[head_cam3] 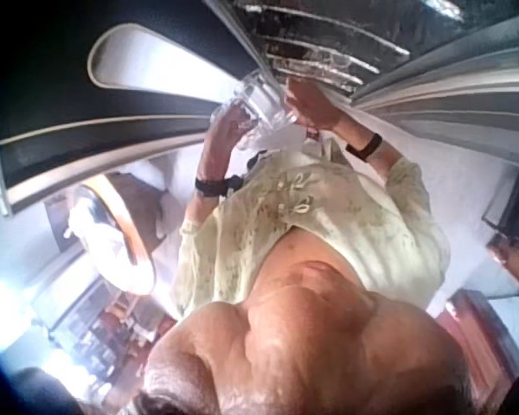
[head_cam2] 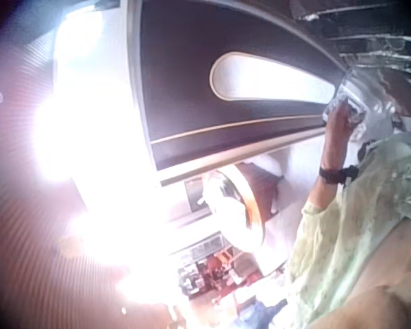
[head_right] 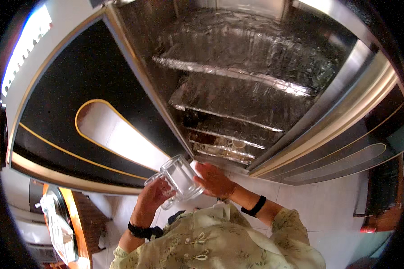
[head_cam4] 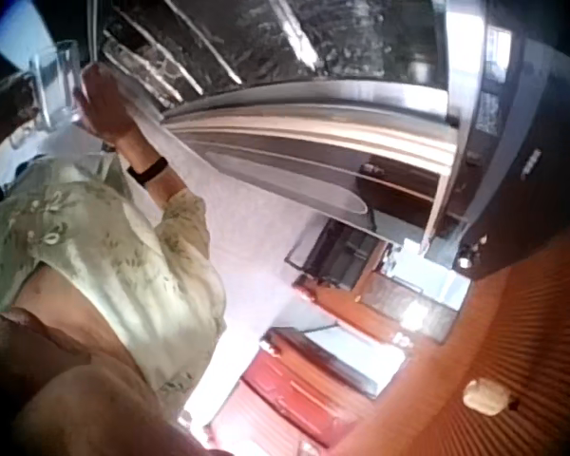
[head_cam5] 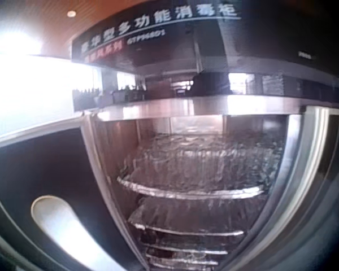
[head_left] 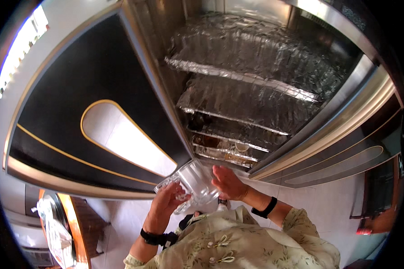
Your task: The person wipes glasses and a bowl with a cloth and places them into a sterilization cabinet.
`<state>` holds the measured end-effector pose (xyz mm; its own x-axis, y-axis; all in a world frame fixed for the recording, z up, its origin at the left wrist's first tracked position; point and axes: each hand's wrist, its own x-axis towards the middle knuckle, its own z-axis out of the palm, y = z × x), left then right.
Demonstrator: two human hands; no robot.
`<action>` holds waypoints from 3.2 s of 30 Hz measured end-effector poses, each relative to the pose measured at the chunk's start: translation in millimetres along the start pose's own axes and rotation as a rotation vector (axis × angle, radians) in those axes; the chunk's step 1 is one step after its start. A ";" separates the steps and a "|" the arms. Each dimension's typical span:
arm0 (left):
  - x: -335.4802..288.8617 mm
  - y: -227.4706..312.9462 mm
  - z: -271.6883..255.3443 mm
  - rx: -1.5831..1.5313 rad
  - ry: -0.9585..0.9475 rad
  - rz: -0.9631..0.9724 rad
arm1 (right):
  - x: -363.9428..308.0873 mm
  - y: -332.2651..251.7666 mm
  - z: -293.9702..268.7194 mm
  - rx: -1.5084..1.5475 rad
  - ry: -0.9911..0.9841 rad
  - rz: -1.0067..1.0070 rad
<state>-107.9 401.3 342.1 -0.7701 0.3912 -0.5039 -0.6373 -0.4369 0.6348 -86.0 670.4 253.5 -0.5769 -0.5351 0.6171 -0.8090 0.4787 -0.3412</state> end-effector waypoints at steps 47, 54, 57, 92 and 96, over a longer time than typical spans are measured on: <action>-4.1 -10.9 -85.3 -0.186 0.273 0.221 | 198.0 124.3 -321.6 -0.265 0.498 0.815; -19.6 -24.7 -113.1 -0.350 0.250 0.266 | 233.5 150.5 -305.5 -0.282 0.350 0.975; -22.4 -28.2 -119.5 -0.348 0.224 0.267 | 235.9 171.9 -300.7 -0.360 0.355 0.981; -4.4 37.9 89.5 0.120 -0.314 0.118 | -10.0 -13.1 -84.6 -0.345 0.121 0.347; -3.0 36.0 105.3 -0.023 -0.364 0.050 | 2.5 -17.9 -65.5 -0.267 0.326 0.228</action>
<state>-125.6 469.7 428.2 -0.7427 0.6294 -0.2285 -0.6027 -0.4797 0.6377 -65.6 706.0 307.6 -0.6361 -0.1698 0.7527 -0.5843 0.7432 -0.3261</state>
